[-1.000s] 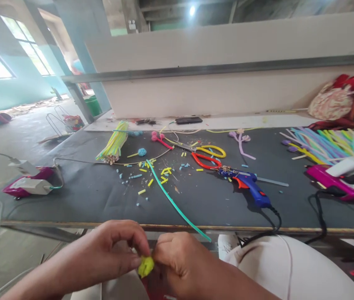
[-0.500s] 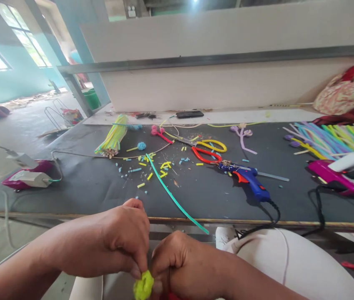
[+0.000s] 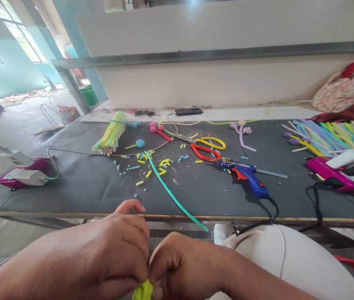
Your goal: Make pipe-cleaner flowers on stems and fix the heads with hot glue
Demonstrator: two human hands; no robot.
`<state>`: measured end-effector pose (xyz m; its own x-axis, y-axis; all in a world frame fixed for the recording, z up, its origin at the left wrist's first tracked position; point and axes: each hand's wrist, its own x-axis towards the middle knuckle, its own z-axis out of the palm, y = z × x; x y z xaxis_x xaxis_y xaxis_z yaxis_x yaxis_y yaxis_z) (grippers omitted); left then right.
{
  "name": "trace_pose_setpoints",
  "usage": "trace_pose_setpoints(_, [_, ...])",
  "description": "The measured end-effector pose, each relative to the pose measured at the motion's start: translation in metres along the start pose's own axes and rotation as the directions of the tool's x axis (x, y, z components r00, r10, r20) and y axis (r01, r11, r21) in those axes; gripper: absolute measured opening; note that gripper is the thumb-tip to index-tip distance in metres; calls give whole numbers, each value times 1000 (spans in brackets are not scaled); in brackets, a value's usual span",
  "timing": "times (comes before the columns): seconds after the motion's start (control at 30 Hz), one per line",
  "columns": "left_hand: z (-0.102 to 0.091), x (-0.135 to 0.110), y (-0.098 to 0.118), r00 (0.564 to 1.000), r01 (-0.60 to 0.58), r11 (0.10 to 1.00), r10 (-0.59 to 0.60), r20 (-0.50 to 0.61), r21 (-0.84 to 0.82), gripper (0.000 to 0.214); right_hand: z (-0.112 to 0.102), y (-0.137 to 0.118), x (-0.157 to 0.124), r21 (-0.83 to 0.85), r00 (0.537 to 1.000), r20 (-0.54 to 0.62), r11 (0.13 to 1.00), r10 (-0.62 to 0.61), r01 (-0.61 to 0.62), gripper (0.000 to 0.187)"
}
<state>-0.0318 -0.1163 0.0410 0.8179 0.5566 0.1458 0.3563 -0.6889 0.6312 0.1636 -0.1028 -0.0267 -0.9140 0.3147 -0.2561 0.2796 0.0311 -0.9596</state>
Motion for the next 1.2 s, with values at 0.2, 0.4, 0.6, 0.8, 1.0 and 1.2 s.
trace_pose_setpoints(0.2, [2, 6, 7, 996, 87, 985, -91, 22, 150, 19, -2, 3, 0, -22, 996, -85, 999, -28, 26, 18])
trace_pose_setpoints(0.4, [9, 2, 1, 1000, 26, 949, -28, 4, 313, 25, -2, 8, 3, 50, 993, -92, 996, -75, 80, 18])
trace_pose_setpoints(0.6, [17, -9, -16, 854, 32, 928, 168, -493, 372, 23, -13, 0, -3, -332, 891, -286, 909, -353, 254, 30])
trace_pose_setpoints(0.8, [47, -13, -29, 670, 112, 946, 155, -726, 305, 20, -15, -6, -13, -649, 775, -333, 727, -537, 225, 25])
trace_pose_setpoints(1.0, [56, -10, -26, 638, 151, 942, 138, -757, 299, 13, -12, -1, -13, -765, 732, -359, 632, -579, 125, 22])
trace_pose_setpoints(1.2, [62, -5, -31, 575, 178, 929, 169, -800, 324, 14, -10, 1, -6, -685, 696, -414, 704, -586, 186, 38])
